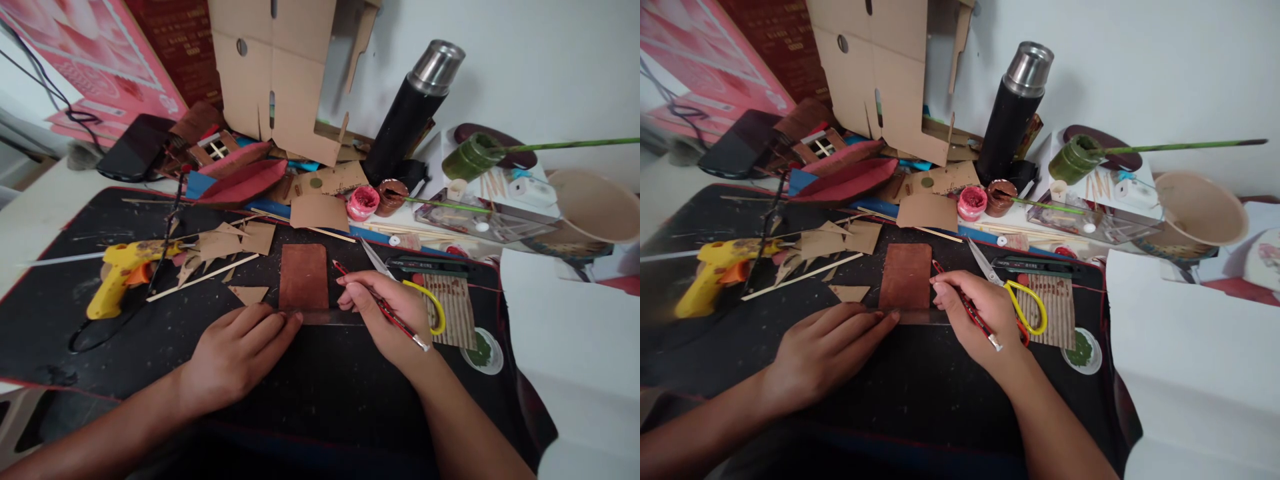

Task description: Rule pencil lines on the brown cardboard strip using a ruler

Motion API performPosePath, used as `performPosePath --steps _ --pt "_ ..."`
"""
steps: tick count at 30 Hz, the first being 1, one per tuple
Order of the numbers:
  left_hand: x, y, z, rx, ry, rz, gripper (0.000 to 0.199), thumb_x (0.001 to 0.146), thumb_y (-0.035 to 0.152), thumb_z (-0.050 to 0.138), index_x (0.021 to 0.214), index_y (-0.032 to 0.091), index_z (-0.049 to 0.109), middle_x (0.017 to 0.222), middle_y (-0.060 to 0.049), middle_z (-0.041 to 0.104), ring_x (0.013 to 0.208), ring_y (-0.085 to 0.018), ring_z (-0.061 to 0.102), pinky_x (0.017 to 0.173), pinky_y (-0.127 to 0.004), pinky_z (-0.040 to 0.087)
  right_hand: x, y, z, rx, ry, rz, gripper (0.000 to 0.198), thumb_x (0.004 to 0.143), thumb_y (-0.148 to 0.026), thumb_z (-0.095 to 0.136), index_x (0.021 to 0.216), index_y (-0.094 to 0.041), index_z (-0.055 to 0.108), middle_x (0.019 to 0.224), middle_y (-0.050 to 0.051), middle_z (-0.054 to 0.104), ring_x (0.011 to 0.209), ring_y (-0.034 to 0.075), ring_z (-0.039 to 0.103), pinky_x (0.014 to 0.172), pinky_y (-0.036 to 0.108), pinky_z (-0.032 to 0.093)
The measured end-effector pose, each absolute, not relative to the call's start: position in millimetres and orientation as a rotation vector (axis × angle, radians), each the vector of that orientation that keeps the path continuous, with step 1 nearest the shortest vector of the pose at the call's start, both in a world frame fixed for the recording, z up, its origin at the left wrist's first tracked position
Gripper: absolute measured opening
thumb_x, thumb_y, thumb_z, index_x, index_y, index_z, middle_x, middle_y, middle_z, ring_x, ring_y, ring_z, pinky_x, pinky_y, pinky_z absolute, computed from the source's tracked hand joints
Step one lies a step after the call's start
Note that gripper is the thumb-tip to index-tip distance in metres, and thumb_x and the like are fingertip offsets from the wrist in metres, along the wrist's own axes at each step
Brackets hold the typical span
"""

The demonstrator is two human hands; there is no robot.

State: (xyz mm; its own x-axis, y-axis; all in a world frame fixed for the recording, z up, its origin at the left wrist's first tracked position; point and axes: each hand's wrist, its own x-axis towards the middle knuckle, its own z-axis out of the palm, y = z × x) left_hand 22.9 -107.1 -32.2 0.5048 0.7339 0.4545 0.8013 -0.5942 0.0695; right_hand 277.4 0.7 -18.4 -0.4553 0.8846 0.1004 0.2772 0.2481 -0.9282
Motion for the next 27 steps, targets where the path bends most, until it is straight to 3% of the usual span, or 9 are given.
performPosePath --steps 27 --pt "24.6 -103.3 -32.1 -2.633 -1.306 -0.729 0.028 0.114 0.007 0.045 0.124 0.008 0.070 0.097 -0.004 0.077 0.088 -0.021 0.068 0.075 -0.035 0.056 273.6 -1.0 -19.8 -1.089 -1.845 1.301 0.021 0.112 -0.038 0.066 0.110 -0.024 0.082 0.086 0.001 0.083 0.074 0.015 0.081 0.072 0.027 0.065"
